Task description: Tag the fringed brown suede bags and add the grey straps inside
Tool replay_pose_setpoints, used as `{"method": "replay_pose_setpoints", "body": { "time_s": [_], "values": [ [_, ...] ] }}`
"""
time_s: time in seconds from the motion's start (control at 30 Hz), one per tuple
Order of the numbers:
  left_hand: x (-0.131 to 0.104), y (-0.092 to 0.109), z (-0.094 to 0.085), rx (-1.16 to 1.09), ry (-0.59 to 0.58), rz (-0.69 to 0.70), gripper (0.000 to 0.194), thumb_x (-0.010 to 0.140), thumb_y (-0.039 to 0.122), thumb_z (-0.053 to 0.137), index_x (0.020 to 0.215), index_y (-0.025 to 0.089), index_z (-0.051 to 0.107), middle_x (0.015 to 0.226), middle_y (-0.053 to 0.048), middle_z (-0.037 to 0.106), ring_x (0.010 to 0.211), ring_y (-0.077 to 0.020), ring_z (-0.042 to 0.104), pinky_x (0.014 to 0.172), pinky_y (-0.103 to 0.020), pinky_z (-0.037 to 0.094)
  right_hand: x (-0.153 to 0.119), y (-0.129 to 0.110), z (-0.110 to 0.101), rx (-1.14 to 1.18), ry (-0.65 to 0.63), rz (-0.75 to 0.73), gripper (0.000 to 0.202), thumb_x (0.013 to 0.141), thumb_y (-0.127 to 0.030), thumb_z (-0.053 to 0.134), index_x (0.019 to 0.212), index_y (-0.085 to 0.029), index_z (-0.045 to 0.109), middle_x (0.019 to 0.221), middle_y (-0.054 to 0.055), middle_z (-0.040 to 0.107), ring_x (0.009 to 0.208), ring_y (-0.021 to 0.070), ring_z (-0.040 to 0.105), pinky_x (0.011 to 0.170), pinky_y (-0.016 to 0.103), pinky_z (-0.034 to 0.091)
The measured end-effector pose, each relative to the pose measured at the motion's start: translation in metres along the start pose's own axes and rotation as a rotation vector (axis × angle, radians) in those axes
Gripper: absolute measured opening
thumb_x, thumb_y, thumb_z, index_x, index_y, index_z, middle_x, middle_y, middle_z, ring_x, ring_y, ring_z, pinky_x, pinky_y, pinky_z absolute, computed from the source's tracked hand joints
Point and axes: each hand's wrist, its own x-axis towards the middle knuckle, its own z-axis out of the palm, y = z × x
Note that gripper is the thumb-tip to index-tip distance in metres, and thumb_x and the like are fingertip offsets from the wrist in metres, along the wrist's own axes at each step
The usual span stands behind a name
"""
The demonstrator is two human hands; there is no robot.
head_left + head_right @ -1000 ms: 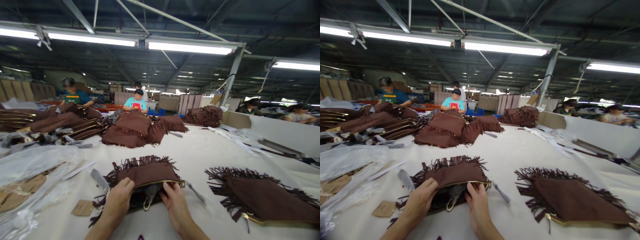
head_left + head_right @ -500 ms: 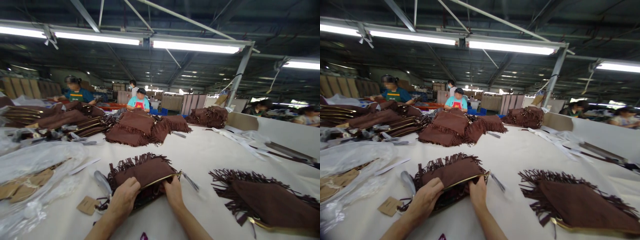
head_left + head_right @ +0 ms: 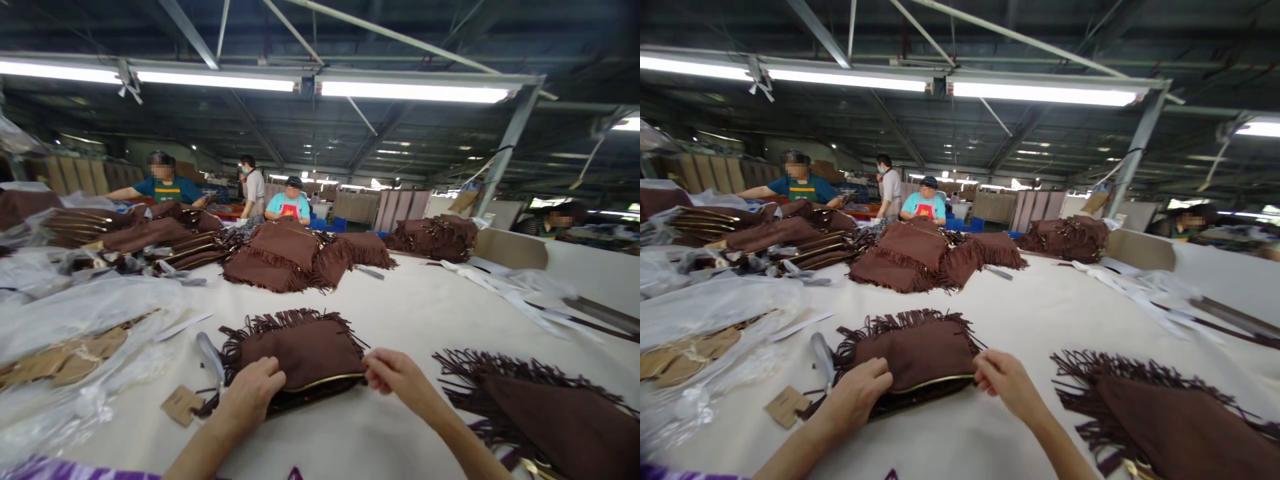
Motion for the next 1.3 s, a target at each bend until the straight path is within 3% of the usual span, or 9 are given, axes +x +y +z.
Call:
{"method": "replay_pose_setpoints", "body": {
  "time_s": [0.1, 0.33, 0.47, 0.6, 0.7, 0.87, 1.07, 1.2, 1.3],
  "values": [
    [0.002, -0.006, 0.001, 0.016, 0.015, -0.058, 0.028, 0.087, 0.002, 0.036, 0.083, 0.019, 0.057, 0.095, -0.006, 0.059, 0.086, -0.0203, 0.053, 0.078, -0.032, 0.041, 0.008, 0.022, -0.039, -0.254, 0.258, -0.218, 0.035, 0.076, -0.036, 0.047, 0.098, -0.019, 0.068, 0.100, 0.009, 0.071, 0.098, 0.0266, 0.063, 0.092, 0.043, 0.046],
    [0.003, -0.013, 0.008, 0.111, 0.057, -0.163, 0.032, 0.083, 0.000, 0.036, 0.086, 0.019, 0.061, 0.095, -0.007, 0.061, 0.088, -0.0225, 0.055, 0.079, -0.035, 0.042, -0.009, 0.040, -0.011, -0.364, 0.016, -0.369, 0.053, 0.066, -0.017, 0.047, 0.115, -0.020, 0.067, 0.118, 0.009, 0.067, 0.112, 0.0286, 0.058, 0.102, 0.044, 0.040],
    [0.001, -0.001, -0.003, 0.072, 0.157, -0.215, 0.040, 0.080, -0.002, 0.035, 0.101, 0.017, 0.064, 0.111, -0.012, 0.060, 0.105, -0.0261, 0.053, 0.090, -0.041, 0.041, -0.033, 0.019, 0.003, -0.302, -0.009, -0.273, 0.051, 0.066, -0.019, 0.055, 0.115, -0.018, 0.066, 0.111, 0.010, 0.068, 0.100, 0.0289, 0.061, 0.093, 0.042, 0.046],
    [-0.002, 0.051, -0.018, -0.219, 0.294, -0.103, 0.047, 0.079, -0.003, 0.032, 0.111, 0.017, 0.059, 0.113, -0.011, 0.058, 0.104, -0.0224, 0.052, 0.093, -0.037, 0.041, -0.058, -0.006, 0.002, 0.271, -0.198, 0.038, 0.039, 0.077, -0.034, 0.059, 0.113, -0.018, 0.063, 0.093, 0.006, 0.069, 0.077, 0.0209, 0.065, 0.068, 0.032, 0.053],
    [0.001, 0.104, -0.022, -0.504, 0.177, 0.014, 0.032, 0.082, 0.008, 0.040, 0.107, 0.020, 0.058, 0.102, -0.007, 0.060, 0.096, -0.0188, 0.056, 0.086, -0.029, 0.045, -0.070, -0.013, 0.005, 0.589, -0.193, 0.175, 0.038, 0.070, -0.029, 0.066, 0.105, -0.017, 0.062, 0.087, 0.004, 0.068, 0.082, 0.0181, 0.065, 0.077, 0.030, 0.052],
    [0.022, 0.164, -0.009, -0.588, -0.113, -0.112, 0.047, 0.076, 0.038, 0.065, 0.117, 0.018, 0.052, 0.118, -0.012, 0.059, 0.105, -0.0271, 0.057, 0.090, -0.037, 0.046, -0.075, -0.007, 0.017, 0.399, -0.143, 0.122, 0.034, 0.059, -0.025, 0.061, 0.091, -0.020, 0.057, 0.070, -0.002, 0.064, 0.070, 0.0180, 0.064, 0.057, 0.024, 0.051],
    [0.041, 0.166, -0.007, -0.439, -0.261, -0.201, 0.042, 0.077, 0.016, 0.059, 0.118, 0.013, 0.053, 0.112, -0.019, 0.066, 0.103, -0.0372, 0.062, 0.085, -0.049, 0.050, -0.069, 0.024, 0.023, -0.005, -0.099, 0.003, 0.024, 0.070, -0.039, 0.053, 0.090, -0.025, 0.053, 0.070, -0.001, 0.067, 0.041, 0.0140, 0.056, 0.034, 0.020, 0.035],
    [0.038, 0.164, -0.010, -0.498, -0.230, -0.227, 0.055, 0.068, 0.021, 0.065, 0.120, 0.013, 0.049, 0.116, -0.019, 0.064, 0.103, -0.0383, 0.062, 0.085, -0.048, 0.049, -0.069, 0.026, 0.026, -0.147, -0.096, -0.236, 0.016, 0.079, -0.038, 0.047, 0.086, -0.027, 0.054, 0.081, 0.003, 0.071, 0.068, 0.0212, 0.068, 0.061, 0.026, 0.051],
    [0.040, 0.165, -0.009, -0.536, -0.222, -0.288, 0.056, 0.070, 0.025, 0.065, 0.121, 0.012, 0.047, 0.116, -0.019, 0.064, 0.103, -0.0386, 0.062, 0.084, -0.047, 0.049, -0.069, 0.021, 0.028, -0.280, -0.022, -0.298, 0.020, 0.082, -0.037, 0.042, 0.094, -0.029, 0.056, 0.081, 0.004, 0.071, 0.077, 0.0252, 0.068, 0.067, 0.030, 0.050]
  ]
}}
